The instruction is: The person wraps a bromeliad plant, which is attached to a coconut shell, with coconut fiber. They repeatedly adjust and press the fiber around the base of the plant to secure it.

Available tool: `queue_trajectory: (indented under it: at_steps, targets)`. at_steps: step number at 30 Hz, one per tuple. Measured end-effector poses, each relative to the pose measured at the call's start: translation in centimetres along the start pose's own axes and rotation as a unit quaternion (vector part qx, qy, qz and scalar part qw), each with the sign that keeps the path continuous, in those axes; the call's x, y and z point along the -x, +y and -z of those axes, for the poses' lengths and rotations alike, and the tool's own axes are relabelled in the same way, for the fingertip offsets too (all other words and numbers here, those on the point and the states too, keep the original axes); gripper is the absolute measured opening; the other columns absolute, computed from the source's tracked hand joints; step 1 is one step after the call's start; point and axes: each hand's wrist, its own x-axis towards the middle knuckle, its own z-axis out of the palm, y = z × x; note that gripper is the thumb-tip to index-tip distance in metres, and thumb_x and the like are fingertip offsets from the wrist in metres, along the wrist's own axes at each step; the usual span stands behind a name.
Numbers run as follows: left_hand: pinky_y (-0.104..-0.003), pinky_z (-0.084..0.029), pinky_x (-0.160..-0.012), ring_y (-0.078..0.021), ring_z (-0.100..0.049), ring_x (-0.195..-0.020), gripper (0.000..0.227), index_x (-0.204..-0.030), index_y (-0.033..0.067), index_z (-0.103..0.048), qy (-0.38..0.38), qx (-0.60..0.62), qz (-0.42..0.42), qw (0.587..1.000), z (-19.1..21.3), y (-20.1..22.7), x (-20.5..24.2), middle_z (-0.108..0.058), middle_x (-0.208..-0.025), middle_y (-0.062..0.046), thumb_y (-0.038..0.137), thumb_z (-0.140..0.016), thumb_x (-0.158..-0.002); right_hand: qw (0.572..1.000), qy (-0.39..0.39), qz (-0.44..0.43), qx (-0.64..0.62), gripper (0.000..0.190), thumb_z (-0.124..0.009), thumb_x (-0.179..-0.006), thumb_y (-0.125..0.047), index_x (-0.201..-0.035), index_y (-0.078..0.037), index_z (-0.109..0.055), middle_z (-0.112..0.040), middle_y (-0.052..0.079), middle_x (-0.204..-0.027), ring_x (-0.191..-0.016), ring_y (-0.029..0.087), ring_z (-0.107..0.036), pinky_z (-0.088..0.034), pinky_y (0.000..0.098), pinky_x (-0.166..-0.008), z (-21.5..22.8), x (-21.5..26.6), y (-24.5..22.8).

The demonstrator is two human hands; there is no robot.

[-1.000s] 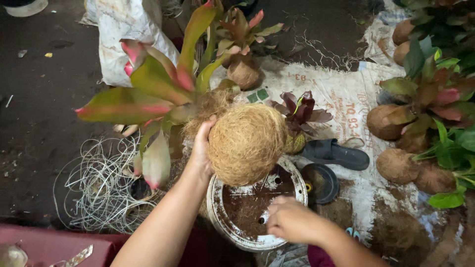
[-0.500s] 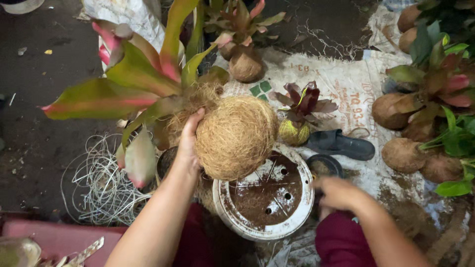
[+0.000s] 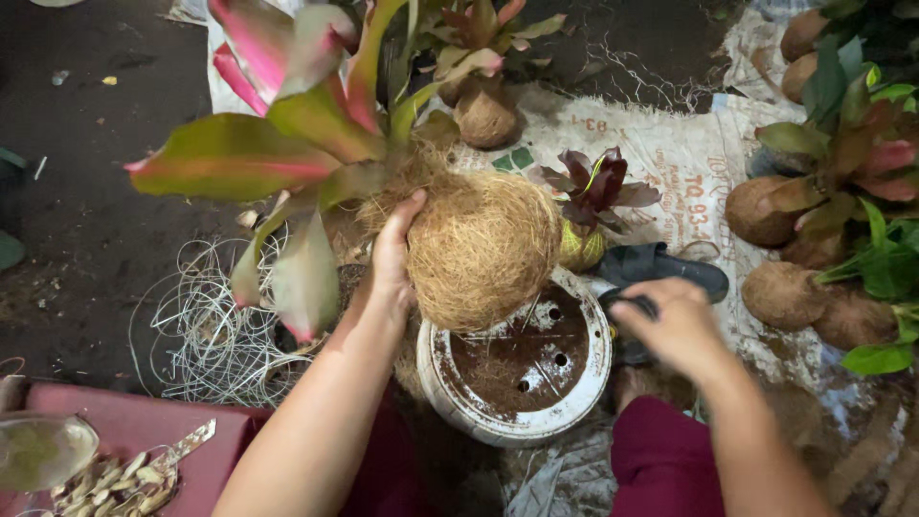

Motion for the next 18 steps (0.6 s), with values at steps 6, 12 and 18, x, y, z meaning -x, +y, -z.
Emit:
queue_trajectory:
  at_steps: [6,12,18]
  targets:
    - [-0.045,-0.058,-0.096,-0.0314,-0.071,-0.103,0.051,-0.127,-0.0012,-0.063,0.034,-0.018,-0.038,0.999,-0.1,-0.7,-0.3,-0.072,-0.116,-0.019,0.034,-0.067,-0.091,0.953,-0.199,0.089,-0.212,0.064,-0.069,-0.094,-0.044,-0.141,-0.003,-0.054,-0.057,0.018,-0.143,-0.134,0.028,-0.052,-0.04,0.043,-0.11,-8.0,3.4,-12.4]
    - [-0.046,-0.059,-0.094,-0.0326,-0.072,-0.103,0.052,-0.129,-0.001,-0.062,0.087,-0.087,-0.042,0.992,-0.4,-0.3,-0.2,-0.072,-0.117,-0.021,0.033,-0.068,-0.09,0.852,-0.211,0.119,-0.464,0.029,-0.048,-0.109,-0.023,-0.099,-0.001,-0.062,-0.057,0.009,-0.078,-0.074,0.019,-0.056,-0.048,0.0355,-0.068,-5.5,7.9,-15.8]
    - [-0.048,-0.059,-0.095,-0.0338,-0.072,-0.105,0.055,-0.13,-0.0019,-0.061,0.026,-0.005,0.004,1.0,-0.5,-0.5,-0.8,-0.072,-0.119,-0.021,0.036,-0.065,-0.09,0.85,-0.156,0.383,-0.327,0.028,-0.058,-0.106,-0.022,-0.082,-0.005,-0.058,-0.058,0.009,-0.073,-0.066,0.025,-0.06,-0.049,0.0371,-0.061,-1.5,8.1,-15.6]
